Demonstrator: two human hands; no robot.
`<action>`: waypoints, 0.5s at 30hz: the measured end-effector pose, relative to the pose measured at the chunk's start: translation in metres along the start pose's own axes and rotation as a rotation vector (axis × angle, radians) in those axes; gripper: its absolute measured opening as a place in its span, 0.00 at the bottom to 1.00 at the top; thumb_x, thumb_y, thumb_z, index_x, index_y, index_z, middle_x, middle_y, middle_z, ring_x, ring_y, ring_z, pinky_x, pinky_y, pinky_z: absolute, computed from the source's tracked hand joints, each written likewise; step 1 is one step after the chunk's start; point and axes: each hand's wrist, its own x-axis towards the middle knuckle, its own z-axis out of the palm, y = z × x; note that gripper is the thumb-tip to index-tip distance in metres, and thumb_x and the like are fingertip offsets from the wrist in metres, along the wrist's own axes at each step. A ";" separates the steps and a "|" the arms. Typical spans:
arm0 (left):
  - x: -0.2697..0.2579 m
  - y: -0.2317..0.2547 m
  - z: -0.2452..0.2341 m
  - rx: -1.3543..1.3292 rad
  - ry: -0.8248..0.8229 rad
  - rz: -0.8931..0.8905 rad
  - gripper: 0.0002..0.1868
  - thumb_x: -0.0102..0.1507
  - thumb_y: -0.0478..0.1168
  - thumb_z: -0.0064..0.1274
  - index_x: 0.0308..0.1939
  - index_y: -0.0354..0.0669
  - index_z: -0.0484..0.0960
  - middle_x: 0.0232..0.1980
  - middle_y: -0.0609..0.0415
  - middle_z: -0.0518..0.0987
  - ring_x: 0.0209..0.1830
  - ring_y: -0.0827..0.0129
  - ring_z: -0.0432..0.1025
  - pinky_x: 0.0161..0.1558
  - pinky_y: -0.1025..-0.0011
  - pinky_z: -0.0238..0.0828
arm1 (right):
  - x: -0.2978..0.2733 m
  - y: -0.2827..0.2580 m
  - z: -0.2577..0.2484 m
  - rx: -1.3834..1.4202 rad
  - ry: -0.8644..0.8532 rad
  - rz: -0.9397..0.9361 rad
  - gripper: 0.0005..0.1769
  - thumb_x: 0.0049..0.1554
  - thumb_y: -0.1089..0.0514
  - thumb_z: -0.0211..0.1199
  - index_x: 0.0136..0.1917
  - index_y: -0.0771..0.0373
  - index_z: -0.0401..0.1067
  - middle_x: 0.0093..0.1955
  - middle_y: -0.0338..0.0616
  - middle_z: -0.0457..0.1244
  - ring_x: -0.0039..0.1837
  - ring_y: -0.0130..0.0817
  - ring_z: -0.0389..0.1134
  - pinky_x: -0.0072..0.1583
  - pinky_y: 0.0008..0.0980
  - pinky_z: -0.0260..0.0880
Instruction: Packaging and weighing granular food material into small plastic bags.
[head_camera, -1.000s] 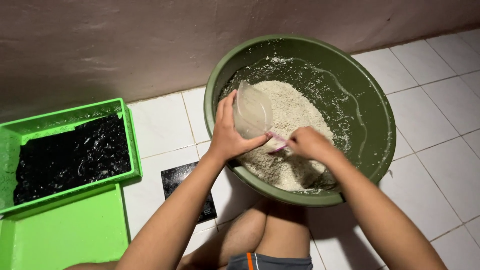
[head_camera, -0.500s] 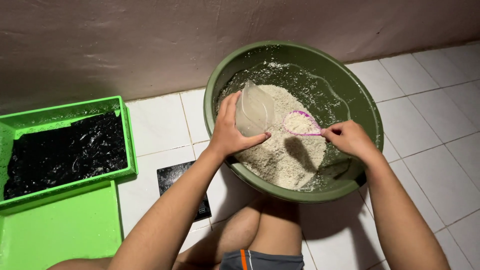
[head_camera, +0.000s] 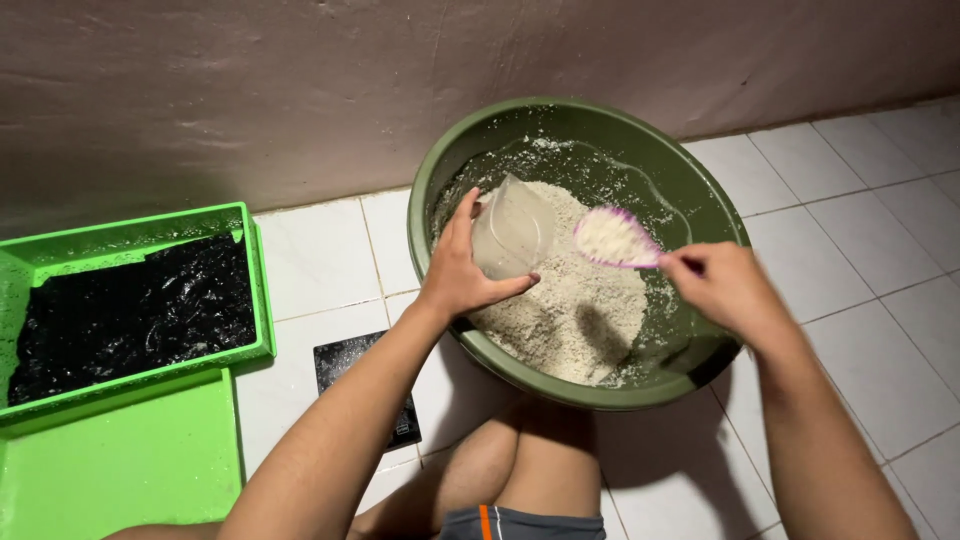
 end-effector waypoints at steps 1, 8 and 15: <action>0.002 0.008 -0.003 0.001 0.003 0.002 0.70 0.34 0.59 0.76 0.73 0.39 0.56 0.59 0.37 0.73 0.62 0.46 0.69 0.64 0.54 0.65 | -0.009 -0.022 -0.019 0.000 0.002 -0.003 0.15 0.57 0.48 0.59 0.49 0.55 0.82 0.43 0.54 0.72 0.52 0.53 0.72 0.54 0.47 0.72; 0.005 0.020 -0.007 0.186 -0.156 -0.047 0.75 0.42 0.65 0.69 0.74 0.32 0.36 0.66 0.31 0.68 0.63 0.41 0.68 0.61 0.48 0.68 | -0.044 -0.133 -0.064 -0.060 0.063 0.016 0.13 0.60 0.58 0.56 0.55 0.64 0.77 0.33 0.52 0.70 0.23 0.33 0.58 0.25 0.30 0.53; 0.002 0.008 -0.001 0.254 -0.112 0.134 0.73 0.45 0.62 0.70 0.72 0.22 0.36 0.61 0.31 0.70 0.56 0.44 0.72 0.58 0.57 0.71 | -0.041 -0.159 0.020 -0.803 0.658 -0.493 0.05 0.50 0.60 0.57 0.36 0.61 0.73 0.34 0.45 0.64 0.31 0.30 0.63 0.26 0.29 0.61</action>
